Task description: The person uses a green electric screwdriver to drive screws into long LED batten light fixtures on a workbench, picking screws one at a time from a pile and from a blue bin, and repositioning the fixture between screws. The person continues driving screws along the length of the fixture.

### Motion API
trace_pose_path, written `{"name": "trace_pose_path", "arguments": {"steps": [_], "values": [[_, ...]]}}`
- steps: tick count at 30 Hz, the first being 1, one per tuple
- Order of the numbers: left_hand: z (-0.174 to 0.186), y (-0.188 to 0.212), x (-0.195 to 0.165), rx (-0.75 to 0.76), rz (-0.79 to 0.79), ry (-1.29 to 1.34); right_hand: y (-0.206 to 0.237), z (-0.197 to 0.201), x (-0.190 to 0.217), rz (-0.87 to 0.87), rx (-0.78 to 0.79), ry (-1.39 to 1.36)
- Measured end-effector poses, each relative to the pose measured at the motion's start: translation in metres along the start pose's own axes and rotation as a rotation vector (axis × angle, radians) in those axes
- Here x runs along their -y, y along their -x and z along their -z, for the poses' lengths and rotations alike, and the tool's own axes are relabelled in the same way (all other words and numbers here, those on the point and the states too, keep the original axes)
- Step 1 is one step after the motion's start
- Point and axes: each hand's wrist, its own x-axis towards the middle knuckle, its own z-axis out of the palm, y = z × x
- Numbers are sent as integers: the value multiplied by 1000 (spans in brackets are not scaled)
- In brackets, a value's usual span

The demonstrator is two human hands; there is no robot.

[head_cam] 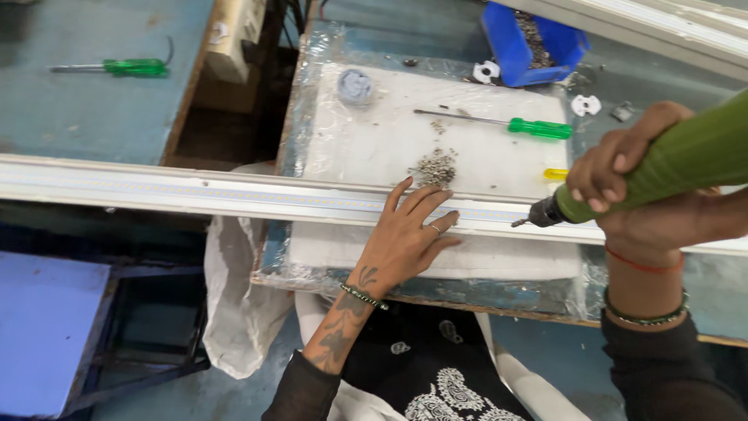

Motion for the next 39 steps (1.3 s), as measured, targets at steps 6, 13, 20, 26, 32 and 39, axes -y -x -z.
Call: {"name": "trace_pose_path", "arguments": {"steps": [6,13,20,26,32,39], "values": [[-7,-17,1,-17,24,89,-12,-17,16,-3,16,28],[-10,-31,17,69,87,268,-11,-27,16,-6,-10,100],[-11,-34,21,100,93,255,-15,-31,17,-14,15,123],[-16,-36,18,116,101,210,-23,-35,19,-12,80,177],[-13,-35,18,37,76,281,-28,-40,21,4,86,251],[-5,-36,11,-11,239,489,-28,-38,19,8,112,169]]}}
